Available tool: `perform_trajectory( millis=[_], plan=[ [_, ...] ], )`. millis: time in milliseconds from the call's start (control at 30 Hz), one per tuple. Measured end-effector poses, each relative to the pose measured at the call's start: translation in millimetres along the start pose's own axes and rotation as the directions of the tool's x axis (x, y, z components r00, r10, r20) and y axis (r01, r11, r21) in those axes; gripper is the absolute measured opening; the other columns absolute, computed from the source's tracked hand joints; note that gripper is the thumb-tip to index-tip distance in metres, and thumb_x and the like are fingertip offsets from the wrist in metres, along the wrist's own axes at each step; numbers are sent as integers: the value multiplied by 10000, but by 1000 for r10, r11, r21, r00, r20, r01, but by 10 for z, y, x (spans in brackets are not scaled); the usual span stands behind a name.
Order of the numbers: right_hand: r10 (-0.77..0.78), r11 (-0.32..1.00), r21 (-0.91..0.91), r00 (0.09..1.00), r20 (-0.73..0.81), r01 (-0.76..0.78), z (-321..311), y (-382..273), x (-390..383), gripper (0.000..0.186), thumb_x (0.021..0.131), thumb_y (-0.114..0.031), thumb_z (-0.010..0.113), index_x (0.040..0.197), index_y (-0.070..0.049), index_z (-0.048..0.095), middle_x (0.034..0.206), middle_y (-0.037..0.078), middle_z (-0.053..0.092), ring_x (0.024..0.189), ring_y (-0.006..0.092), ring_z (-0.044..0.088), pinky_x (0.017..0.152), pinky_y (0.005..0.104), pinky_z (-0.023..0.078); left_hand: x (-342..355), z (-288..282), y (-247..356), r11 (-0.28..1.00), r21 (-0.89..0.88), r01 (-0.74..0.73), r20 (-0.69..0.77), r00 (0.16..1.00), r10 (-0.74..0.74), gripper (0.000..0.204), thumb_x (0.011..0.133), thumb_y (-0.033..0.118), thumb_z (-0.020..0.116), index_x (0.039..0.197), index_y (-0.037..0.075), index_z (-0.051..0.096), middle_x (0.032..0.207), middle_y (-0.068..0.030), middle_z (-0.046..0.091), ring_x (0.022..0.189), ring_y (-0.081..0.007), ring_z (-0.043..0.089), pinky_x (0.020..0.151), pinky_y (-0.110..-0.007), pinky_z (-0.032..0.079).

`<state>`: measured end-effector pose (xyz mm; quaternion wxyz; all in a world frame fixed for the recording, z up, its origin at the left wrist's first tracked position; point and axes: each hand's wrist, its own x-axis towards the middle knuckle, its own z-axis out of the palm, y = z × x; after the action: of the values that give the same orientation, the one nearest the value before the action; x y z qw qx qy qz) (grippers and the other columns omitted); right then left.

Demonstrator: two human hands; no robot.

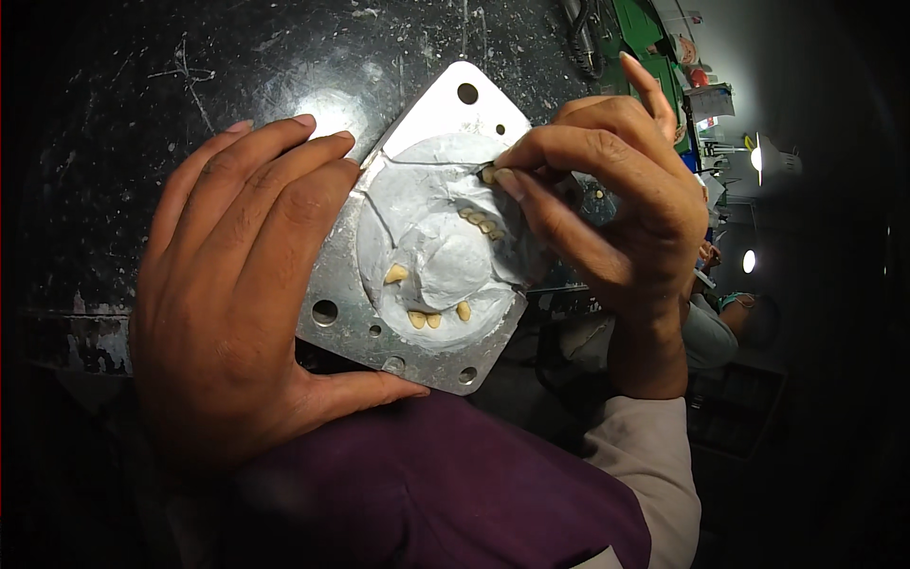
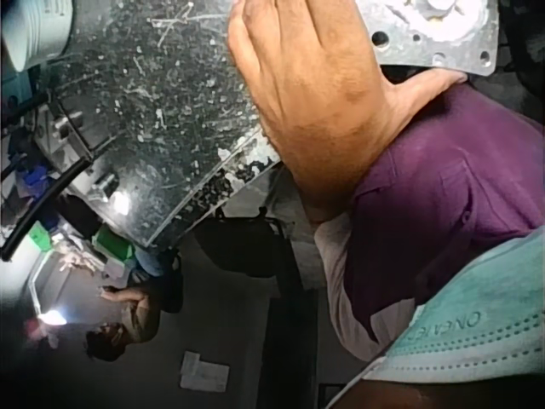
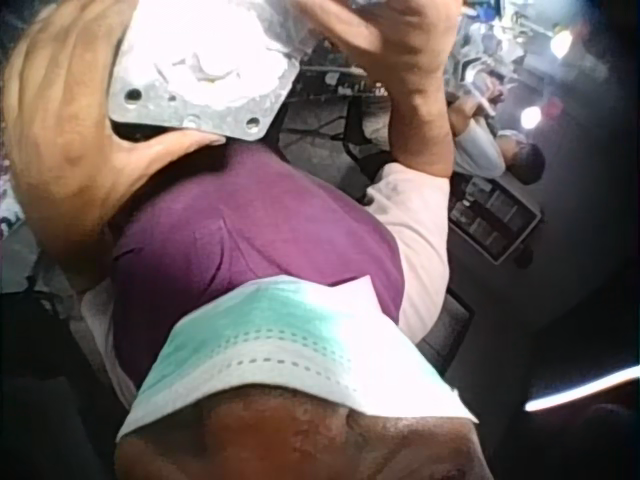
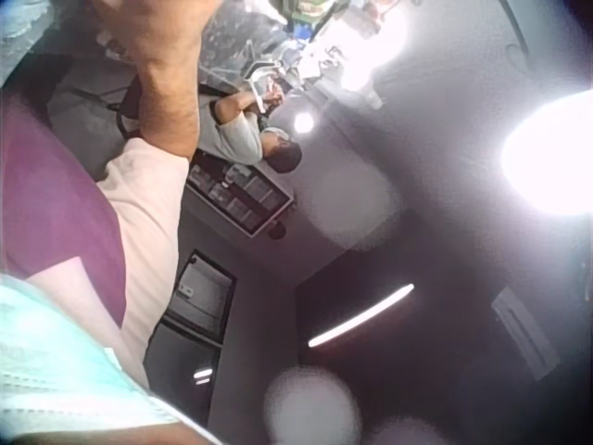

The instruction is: The person scrapes a plaster dental mold using a metal dental pick, clears away dust with a compressed air gun, and then manually fits small artificial teeth into the mold's indentations.

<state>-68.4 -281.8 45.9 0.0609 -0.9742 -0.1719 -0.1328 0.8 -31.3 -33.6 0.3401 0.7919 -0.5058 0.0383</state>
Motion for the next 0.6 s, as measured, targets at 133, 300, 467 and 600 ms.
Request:
perform_trajectory(
  millis=[133,300,467,600],
  plan=[
    [8,996,94,1000,-3,-8,13,53,21,263,685,-21,862,916,-104,768,825,-29,726,825,133,660,1163,523,313,-1,16,-10,1000,2,-7,-8,1000,7,1136,490,686,888,1304,-45,581,1317,-192,644,1329,-374,554,1138,-574,373],
    [12,989,147,1000,-15,-10,12,89,-10,262,692,-8,874,912,-91,757,839,-21,740,841,138,669,1158,541,317,5,24,-10,1000,-8,-6,-4,1000,6,1135,492,694,883,1302,-44,586,1320,-192,643,1329,-375,554,1141,-572,371],
    [-31,992,126,999,-22,34,27,73,36,251,690,-48,897,894,-107,763,849,-18,750,859,143,680,1147,543,329,-20,11,1,1000,10,15,-8,1000,-15,1136,491,701,880,1309,-32,589,1324,-183,644,1330,-365,555,1148,-564,368],
    [-30,995,93,999,-10,31,16,67,55,247,680,-47,899,878,-113,767,842,-23,751,853,146,684,1139,533,341,-1,22,0,1000,2,9,-21,1000,-9,1140,489,701,880,1315,-29,589,1327,-179,645,1331,-361,555,1150,-563,366]
  ],
)
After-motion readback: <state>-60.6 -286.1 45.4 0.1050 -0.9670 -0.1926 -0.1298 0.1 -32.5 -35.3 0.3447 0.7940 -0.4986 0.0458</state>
